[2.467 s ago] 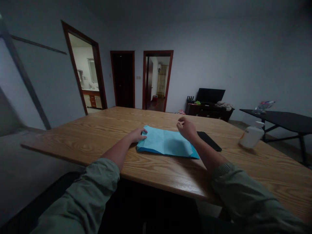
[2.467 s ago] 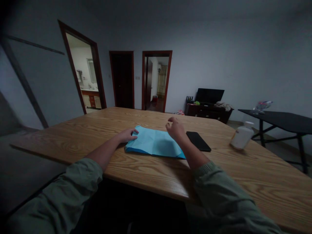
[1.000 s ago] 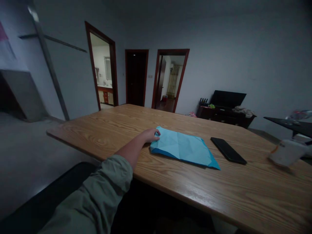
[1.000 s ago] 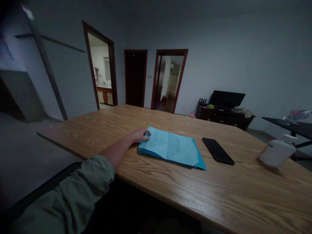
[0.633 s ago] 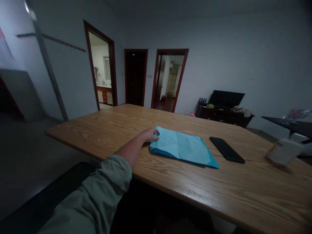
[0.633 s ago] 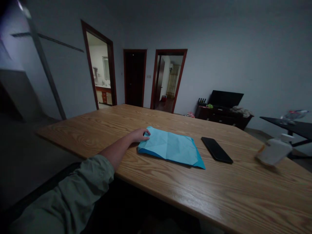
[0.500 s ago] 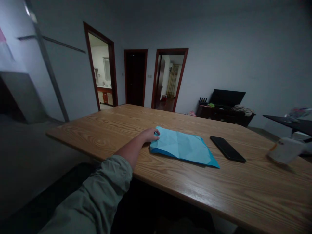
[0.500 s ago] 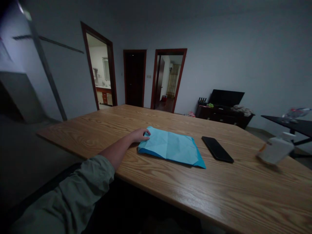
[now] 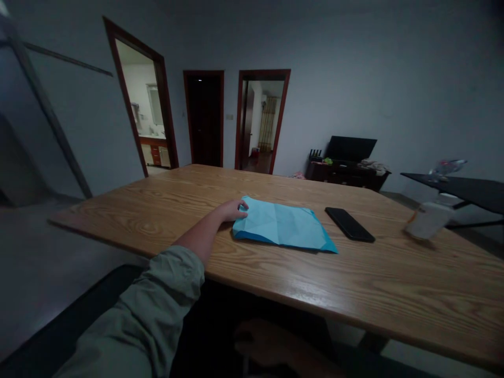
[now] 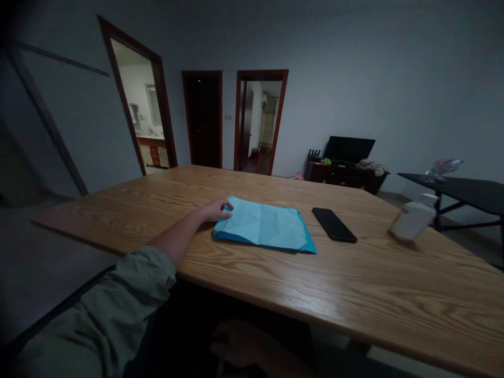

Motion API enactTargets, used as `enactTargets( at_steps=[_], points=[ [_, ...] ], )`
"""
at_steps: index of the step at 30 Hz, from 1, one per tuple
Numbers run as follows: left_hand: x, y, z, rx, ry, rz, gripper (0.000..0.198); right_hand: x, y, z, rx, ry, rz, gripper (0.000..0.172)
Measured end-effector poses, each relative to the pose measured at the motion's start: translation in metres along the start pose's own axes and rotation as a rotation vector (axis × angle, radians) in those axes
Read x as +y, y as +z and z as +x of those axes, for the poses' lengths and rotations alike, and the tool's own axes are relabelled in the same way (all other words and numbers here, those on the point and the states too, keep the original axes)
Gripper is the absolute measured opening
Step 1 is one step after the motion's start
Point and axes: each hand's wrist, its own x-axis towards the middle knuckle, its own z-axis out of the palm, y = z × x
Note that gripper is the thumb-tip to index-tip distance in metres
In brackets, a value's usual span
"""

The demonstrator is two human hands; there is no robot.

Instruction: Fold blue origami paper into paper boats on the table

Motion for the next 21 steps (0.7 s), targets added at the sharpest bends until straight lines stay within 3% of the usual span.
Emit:
enactTargets(
  at_steps=[3,7,9,11,14,17,19,21],
  points=[
    [0.004,0.0,-0.001,0.006,-0.023,-0.006,0.043,-0.014,-0.018,-0.043,-0.105,-0.119,-0.017,0.039],
    [0.009,0.0,-0.001,0.012,-0.033,0.015,0.042,-0.058,-0.072,-0.116,-0.158,-0.286,0.073,0.042],
    [0.01,0.001,-0.001,0.018,-0.027,0.014,0.041,-0.069,-0.107,-0.141,-0.024,-0.267,0.033,0.041],
    [0.012,0.001,-0.001,0.03,-0.023,0.012,0.039,-0.065,-0.145,-0.148,0.241,-0.216,-0.08,0.04],
    [0.014,0.004,0.0,0.044,-0.025,0.032,0.037,-0.04,-0.197,-0.124,0.557,-0.133,-0.231,0.044],
    [0.016,0.007,0.001,0.058,-0.006,0.066,0.036,-0.016,-0.225,-0.075,0.789,-0.043,-0.388,0.05],
    [0.017,0.009,0.002,0.067,0.017,0.085,0.036,-0.007,-0.224,-0.04,0.795,-0.031,-0.452,0.057],
    [0.017,0.01,0.002,0.065,0.032,0.101,0.036,-0.001,-0.215,-0.012,0.673,-0.014,-0.476,0.066]
  ],
)
